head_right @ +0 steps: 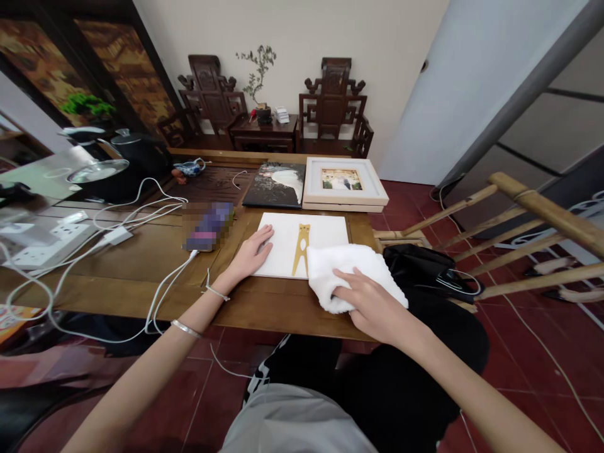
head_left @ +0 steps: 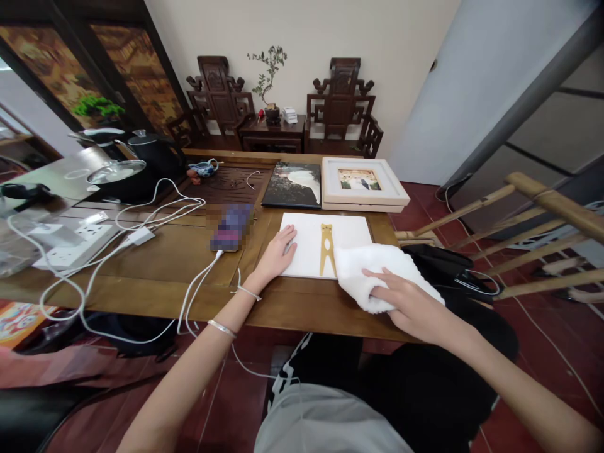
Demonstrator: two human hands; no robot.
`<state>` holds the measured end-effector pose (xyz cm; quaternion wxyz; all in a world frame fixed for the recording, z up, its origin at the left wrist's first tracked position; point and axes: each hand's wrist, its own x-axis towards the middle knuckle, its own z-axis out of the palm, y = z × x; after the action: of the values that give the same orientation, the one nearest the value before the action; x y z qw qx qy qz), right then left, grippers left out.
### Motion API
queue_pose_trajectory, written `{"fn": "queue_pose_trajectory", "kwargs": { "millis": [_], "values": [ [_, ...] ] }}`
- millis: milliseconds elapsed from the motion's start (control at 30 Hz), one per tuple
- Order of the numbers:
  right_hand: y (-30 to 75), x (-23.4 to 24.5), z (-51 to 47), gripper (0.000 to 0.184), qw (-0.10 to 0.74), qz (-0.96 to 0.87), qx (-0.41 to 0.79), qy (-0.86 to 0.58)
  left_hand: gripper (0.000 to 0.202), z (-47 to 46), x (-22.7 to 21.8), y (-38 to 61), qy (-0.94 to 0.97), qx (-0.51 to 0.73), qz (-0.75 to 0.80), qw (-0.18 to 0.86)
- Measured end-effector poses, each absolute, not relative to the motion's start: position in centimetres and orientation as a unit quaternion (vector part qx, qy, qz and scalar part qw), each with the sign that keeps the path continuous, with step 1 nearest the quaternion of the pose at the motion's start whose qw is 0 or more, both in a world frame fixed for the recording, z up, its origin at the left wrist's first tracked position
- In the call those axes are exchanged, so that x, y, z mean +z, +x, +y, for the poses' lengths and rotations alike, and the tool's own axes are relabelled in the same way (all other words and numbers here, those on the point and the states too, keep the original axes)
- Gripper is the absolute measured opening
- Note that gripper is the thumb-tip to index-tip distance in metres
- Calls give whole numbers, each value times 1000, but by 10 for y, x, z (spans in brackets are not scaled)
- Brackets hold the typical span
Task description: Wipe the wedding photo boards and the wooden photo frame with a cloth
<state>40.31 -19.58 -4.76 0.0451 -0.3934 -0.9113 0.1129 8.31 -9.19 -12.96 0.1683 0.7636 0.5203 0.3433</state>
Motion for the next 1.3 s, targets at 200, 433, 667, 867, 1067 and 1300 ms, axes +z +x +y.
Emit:
{"fn": "queue_pose_trajectory", "kwargs": {
  "millis": [200, 433, 667, 867, 1067, 1300],
  "values": [
    [397, -44, -147, 56, 62, -905, 106, -408, 44, -91, -130, 82, 763, 347, 518, 168],
    [383, -37, -55, 55, 90, -888, 110, -438, 44, -90, -131, 80, 764, 347, 515, 172],
    [383, -38, -31, 55, 115, -880, 117, -447, 45, -91, -131, 79, 764, 343, 519, 170],
    [390, -40, -104, 50, 80, -886, 107, -444, 43, -92, -129, 82, 763, 348, 519, 165],
    [400, -45, -192, 60, 87, -913, 115, -381, 45, -93, -127, 84, 766, 334, 526, 157],
    [395, -31, -179, 49, 73, -909, 144, -384, 47, -92, -128, 84, 768, 326, 529, 154]
  ]
}}
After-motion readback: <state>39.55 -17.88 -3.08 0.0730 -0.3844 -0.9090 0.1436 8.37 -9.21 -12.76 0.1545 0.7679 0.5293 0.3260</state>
